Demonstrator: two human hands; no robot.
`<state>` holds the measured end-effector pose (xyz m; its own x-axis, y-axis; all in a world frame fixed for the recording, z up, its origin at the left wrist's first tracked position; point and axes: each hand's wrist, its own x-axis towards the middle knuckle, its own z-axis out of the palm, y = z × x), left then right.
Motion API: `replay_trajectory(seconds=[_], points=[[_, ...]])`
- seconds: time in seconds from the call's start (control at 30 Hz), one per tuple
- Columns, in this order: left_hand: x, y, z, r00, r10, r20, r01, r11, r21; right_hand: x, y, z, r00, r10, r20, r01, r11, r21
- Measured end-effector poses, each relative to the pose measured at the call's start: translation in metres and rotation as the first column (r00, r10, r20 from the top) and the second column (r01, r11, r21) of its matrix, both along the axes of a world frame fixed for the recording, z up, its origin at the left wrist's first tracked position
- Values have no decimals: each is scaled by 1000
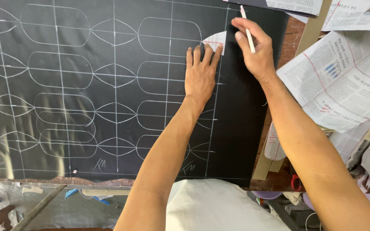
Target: The person uses a small paper template and chalk to mark curved lines on a large black sheet laid on a table. They then use scissors to cut along the marked lines, separating a section of the sheet.
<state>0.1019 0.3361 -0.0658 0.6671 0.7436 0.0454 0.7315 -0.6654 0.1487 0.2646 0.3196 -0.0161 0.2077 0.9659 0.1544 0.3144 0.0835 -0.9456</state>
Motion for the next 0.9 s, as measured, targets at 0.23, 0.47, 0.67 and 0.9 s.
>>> replay_trajectory(seconds=[0.23, 0.47, 0.67, 0.9], points=[[-1, -2, -4, 999, -11, -41, 11, 1000, -17, 9, 1, 3, 982, -173, -70, 162, 977, -138], [-1, -3, -4, 998, -5, -60, 6, 1000, 3, 2, -12, -8, 910, -31, 413, 29, 1000, 11], [0, -3, -5, 1000, 3, -26, -4, 1000, -18, -3, -14, -12, 838, 63, 542, -9, 995, -102], [-1, -4, -8, 1000, 8, -10, -8, 1000, -9, -3, -14, -13, 843, 60, 534, 1, 994, -113]])
